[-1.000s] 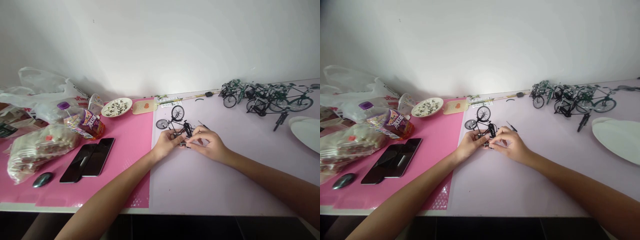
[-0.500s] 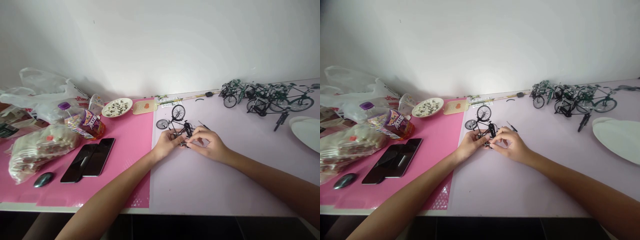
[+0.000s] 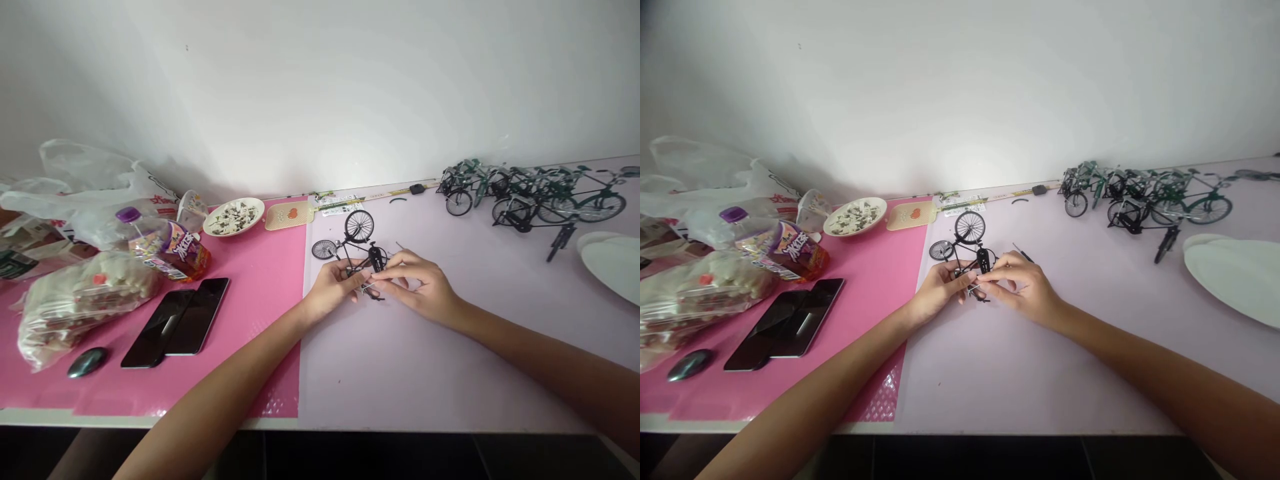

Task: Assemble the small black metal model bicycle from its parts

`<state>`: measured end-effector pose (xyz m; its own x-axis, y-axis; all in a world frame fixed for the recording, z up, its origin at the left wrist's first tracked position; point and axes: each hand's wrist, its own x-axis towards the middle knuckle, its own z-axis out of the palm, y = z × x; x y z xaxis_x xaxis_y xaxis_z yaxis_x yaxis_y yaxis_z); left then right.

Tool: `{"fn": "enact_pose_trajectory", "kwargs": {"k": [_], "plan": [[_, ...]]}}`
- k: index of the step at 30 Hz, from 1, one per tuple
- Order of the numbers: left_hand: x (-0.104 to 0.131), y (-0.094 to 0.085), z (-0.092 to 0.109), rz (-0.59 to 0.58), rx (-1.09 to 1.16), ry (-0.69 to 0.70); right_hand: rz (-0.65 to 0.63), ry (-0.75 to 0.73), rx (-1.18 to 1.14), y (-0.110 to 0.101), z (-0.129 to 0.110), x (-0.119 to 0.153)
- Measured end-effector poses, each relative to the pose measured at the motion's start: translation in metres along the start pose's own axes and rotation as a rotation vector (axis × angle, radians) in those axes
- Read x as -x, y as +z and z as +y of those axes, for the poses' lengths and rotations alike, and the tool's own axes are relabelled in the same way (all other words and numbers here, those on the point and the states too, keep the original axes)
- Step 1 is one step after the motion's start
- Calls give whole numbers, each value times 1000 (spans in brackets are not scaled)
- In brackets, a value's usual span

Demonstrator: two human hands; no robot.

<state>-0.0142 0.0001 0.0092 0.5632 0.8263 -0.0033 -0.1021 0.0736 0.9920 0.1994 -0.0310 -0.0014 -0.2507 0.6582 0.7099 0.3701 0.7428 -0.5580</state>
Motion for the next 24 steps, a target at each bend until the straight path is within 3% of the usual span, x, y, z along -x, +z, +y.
{"fn": "enact_pose_trajectory", "kwargs": {"k": [10,24], "plan": [[0,1,0,36,18,-12,76,73,-6,3,-2,1],[1,3,4,71,-7,-3,52,416,-87,0,-8,2]]}}
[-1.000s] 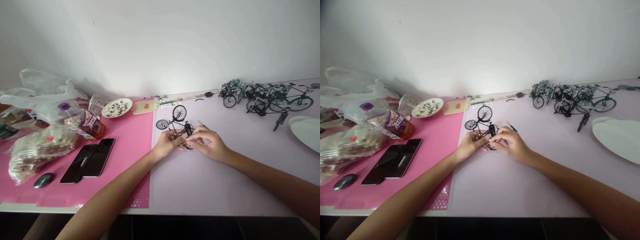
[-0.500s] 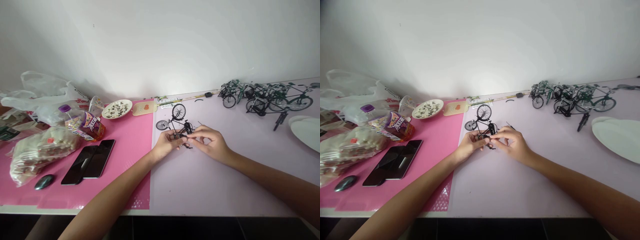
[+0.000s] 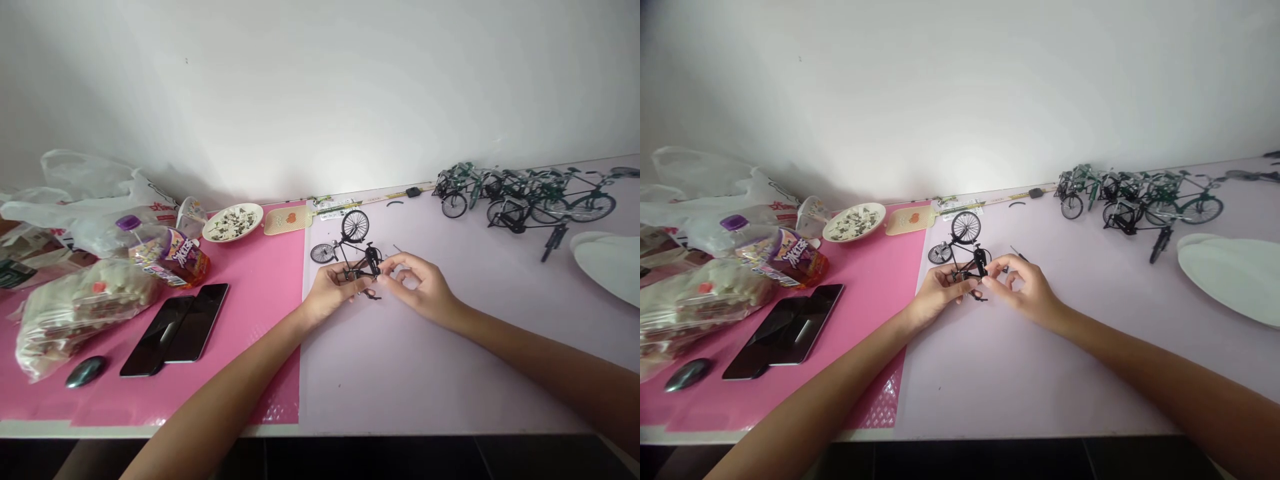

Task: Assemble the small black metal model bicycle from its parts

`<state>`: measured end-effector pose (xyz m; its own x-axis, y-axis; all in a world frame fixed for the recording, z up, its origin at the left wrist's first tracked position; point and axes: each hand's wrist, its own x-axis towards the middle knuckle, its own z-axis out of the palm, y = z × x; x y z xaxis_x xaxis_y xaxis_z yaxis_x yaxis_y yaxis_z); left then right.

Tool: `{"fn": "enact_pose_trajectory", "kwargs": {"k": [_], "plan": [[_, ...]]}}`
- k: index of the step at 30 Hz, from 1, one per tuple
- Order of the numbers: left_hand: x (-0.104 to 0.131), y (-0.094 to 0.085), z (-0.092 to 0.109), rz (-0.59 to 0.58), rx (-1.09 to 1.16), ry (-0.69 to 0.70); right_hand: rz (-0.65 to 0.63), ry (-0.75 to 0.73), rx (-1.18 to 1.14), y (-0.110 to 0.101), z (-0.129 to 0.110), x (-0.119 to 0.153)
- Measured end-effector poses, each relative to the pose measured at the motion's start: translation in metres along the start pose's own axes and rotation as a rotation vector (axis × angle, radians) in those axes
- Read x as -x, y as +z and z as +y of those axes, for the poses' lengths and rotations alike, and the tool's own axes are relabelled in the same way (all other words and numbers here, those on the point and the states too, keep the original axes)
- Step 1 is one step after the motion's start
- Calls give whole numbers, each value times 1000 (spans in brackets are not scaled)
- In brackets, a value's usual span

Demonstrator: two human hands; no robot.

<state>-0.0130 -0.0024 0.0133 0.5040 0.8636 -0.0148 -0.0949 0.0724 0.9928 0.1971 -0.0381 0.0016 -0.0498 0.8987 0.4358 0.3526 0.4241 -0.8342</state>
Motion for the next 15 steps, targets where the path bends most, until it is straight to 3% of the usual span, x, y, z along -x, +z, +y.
{"fn": "enact_pose_trajectory", "kwargs": {"k": [15], "plan": [[3,5,1,32,75,-10,-7,50,-33,0,5,-2]]}}
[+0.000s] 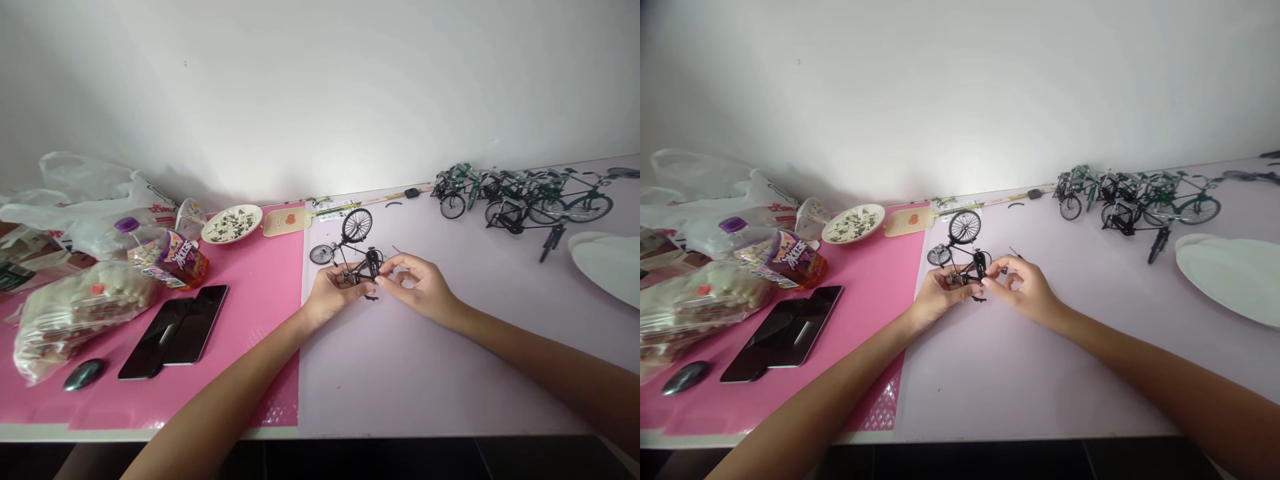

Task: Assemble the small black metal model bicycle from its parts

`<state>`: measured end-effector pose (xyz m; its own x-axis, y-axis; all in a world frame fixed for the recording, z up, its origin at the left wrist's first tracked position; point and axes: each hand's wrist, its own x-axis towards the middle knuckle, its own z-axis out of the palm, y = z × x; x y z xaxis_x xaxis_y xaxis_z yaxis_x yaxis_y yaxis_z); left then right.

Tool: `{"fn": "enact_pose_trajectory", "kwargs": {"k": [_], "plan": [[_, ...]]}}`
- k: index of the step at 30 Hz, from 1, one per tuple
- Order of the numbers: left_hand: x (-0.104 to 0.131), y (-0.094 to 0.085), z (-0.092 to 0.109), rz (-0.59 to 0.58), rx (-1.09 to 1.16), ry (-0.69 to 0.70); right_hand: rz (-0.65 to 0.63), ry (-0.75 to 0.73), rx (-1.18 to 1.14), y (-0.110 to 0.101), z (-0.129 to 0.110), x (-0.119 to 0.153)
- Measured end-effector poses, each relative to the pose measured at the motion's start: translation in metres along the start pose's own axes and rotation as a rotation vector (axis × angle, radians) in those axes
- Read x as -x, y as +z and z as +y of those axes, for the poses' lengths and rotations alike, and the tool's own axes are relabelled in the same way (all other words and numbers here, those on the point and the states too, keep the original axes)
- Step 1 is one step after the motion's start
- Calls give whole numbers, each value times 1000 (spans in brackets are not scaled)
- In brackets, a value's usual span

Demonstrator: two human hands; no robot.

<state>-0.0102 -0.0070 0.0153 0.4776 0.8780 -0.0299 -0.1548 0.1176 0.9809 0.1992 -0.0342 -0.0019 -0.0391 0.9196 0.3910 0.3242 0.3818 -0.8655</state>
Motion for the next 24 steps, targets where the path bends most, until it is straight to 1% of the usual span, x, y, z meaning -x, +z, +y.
{"fn": "enact_pose_trajectory", "kwargs": {"k": [4,7,9,11,13,15,17,19,21,24], "plan": [[0,-1,-2,-13,11,11,-29,-14,36,-2,-1,0],[-1,-3,-4,-6,18,11,-27,-27,46,-4,-3,-1],[-2,-6,-4,14,22,10,2,-39,59,-8,-2,-3],[-4,-9,-3,48,26,9,59,-67,98,-14,1,-7],[-7,-14,1,94,8,10,127,-128,183,-23,5,-12],[-10,-20,5,151,-20,24,175,-223,311,-33,9,-19],[-12,-26,7,206,-27,60,200,-331,432,-42,12,-27],[-14,-30,6,246,-14,92,211,-399,516,-50,16,-35],[-14,-31,4,265,1,102,194,-429,566,-54,20,-44],[-14,-28,-1,264,13,90,73,-421,632,-52,29,-59]]}}
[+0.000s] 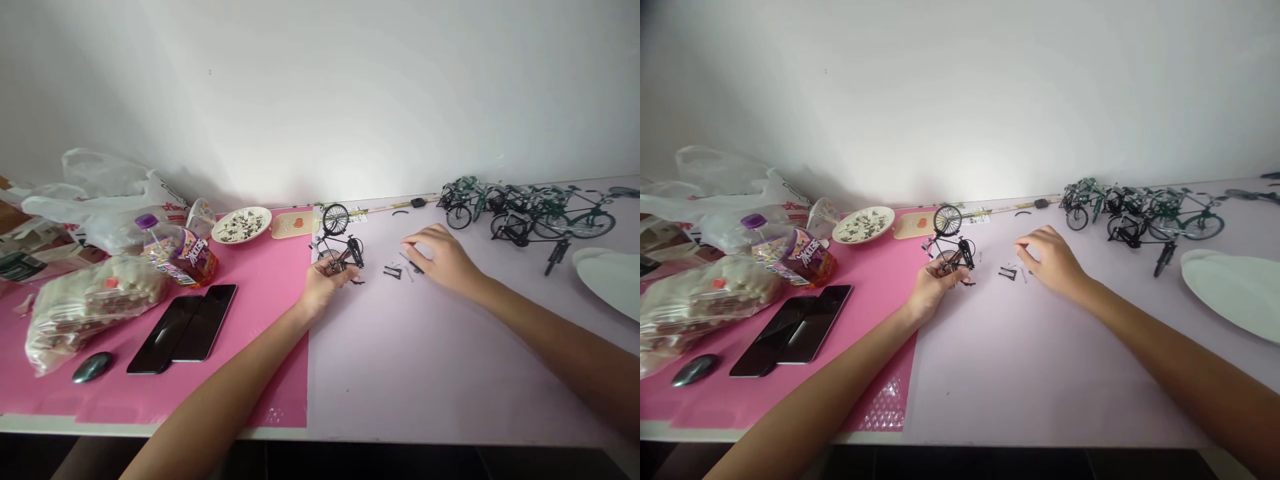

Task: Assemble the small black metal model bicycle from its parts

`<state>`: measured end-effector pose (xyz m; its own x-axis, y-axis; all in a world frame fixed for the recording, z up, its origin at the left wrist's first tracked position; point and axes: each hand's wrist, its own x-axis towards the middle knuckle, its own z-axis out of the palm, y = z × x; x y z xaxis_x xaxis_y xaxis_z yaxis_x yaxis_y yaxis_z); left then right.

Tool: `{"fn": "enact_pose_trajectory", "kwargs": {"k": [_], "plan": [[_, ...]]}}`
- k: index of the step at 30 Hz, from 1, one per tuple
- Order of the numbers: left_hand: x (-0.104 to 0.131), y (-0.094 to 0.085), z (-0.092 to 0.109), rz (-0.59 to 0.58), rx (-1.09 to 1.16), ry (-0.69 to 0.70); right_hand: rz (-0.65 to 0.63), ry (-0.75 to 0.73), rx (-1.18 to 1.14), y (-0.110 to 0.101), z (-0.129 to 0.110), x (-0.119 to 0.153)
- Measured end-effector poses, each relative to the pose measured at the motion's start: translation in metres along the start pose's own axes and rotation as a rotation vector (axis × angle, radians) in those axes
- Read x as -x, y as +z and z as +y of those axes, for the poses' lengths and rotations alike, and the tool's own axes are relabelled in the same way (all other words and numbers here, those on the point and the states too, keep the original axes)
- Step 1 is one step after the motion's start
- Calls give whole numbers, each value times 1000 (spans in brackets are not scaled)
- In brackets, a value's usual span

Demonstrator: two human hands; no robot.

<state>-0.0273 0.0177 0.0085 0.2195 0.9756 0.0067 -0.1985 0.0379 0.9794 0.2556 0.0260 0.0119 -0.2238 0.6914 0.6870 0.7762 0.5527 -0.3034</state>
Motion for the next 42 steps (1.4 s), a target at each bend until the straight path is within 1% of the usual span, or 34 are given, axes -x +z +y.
{"fn": "enact_pose_trajectory", "kwargs": {"k": [3,6,10,12,15,19,24,26,30,33,37,39,42], "plan": [[2,3,-3,-17,27,-21,-138,8,7,18,6,-9],[2,4,-4,-21,44,-23,-221,41,-8,40,7,-19],[0,2,-5,-19,31,-6,-283,77,21,63,3,-29],[0,2,-6,-22,28,-1,-301,104,37,70,1,-32],[1,2,-5,-21,35,-6,-312,131,34,74,-2,-34],[1,3,-5,-43,53,-5,-310,134,-12,77,-2,-35],[1,2,-5,-49,41,-7,-298,105,-121,81,0,-35],[1,2,-5,-53,36,-4,-278,118,-167,80,-2,-34],[2,3,-4,-40,27,-11,-198,174,-243,69,-9,-29],[3,3,-3,-36,34,-24,-123,179,-274,54,-13,-24],[3,4,-3,-44,73,-32,-31,252,-269,37,-14,-11],[3,4,-3,-51,79,-40,-10,255,-260,34,-12,-2],[3,4,-3,-54,73,-34,-2,196,-247,36,-11,8]]}}
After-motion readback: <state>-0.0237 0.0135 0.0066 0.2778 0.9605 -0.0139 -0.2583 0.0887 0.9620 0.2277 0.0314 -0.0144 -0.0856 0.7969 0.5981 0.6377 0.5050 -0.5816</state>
